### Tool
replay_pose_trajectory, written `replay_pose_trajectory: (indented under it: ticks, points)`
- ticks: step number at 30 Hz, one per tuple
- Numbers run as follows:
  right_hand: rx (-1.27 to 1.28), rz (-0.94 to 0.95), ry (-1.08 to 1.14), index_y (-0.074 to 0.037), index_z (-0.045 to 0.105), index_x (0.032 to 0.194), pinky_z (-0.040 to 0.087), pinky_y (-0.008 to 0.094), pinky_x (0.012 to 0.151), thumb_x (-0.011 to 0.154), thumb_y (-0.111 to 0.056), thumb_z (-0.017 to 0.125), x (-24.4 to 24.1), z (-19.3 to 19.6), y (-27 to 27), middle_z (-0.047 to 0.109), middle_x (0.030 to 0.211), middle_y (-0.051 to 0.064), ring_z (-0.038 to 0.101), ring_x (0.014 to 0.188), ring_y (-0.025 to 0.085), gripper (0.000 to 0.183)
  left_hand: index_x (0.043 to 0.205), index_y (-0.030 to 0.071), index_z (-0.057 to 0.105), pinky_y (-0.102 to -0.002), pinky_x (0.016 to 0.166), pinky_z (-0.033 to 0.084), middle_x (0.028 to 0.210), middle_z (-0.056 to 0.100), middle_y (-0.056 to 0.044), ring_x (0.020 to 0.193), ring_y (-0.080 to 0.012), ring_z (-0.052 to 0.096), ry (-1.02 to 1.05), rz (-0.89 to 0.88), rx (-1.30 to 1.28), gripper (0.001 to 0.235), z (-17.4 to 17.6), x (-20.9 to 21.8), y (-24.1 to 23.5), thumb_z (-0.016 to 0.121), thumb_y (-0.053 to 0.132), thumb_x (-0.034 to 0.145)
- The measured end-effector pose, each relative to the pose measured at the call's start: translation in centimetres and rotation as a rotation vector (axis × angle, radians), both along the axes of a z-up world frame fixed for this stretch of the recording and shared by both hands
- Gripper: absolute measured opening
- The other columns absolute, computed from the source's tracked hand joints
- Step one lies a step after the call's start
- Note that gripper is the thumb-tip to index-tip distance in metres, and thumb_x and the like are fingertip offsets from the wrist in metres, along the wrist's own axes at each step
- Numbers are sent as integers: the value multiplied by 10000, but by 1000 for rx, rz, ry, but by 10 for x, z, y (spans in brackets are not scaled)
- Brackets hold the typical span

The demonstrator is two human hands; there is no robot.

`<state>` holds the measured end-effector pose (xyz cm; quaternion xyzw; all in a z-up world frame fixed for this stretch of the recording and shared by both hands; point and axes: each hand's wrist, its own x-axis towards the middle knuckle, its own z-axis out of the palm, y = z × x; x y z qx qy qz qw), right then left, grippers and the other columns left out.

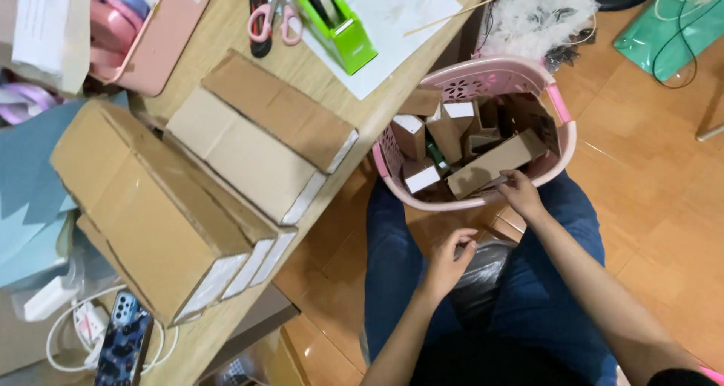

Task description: The person is organizing and stacking small cardboard boxes, moving them between a pink basket and a wooden table.

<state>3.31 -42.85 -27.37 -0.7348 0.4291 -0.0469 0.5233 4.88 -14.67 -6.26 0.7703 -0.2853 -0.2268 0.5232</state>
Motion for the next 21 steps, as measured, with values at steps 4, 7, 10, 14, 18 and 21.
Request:
replay_pose_trajectory:
  ticks: [4,7,10,14,18,21]
  points:
    - [-207,116,242,-46,592,1370,478,568,1012,876,-360,743,25,-73,-82,600,1277,310,602,1184,491,604,1205,134,683,-396,907,545,964,749,-82,1004,-274,708,-1,-44,35,243,0,7,-9,633,111,969]
    - [-280,158,415,96,491,1403,410,631,1084,869,-368,743,35,-94,-134,473,1404,419,521,1258,600,751,1219,130,682,-391,892,551,1000,748,-79,1022,-276,704,13,-55,100,243,6,16,-5,611,100,989]
    - [-221,170,470,102,430,1451,370,653,1094,804,-395,771,37,-114,-156,461,1425,415,498,1279,610,884,1251,127,663,-412,901,543,1052,734,-89,1059,-292,683,115,-56,189,254,8,23,11,590,136,1008]
    - [-36,184,497,107,313,1504,331,612,1145,822,-391,699,40,-115,-155,392,1498,396,421,1369,550,929,1325,156,603,-442,968,514,1170,692,-88,1187,-312,626,275,-78,341,298,-14,29,31,548,227,1041]
    - [-107,173,524,104,420,1418,434,614,1051,752,-364,729,14,-107,-130,483,1386,398,527,1257,562,871,1325,159,606,-466,991,504,1209,684,-111,1210,-337,613,251,-79,390,308,-8,33,31,556,234,1031]
    - [-236,261,567,134,475,1399,495,659,975,751,-278,740,8,-68,-100,431,1357,387,580,1167,616,813,1281,146,623,-480,1006,493,1193,689,-109,1218,-350,611,264,-37,332,270,-5,33,27,548,220,1032]
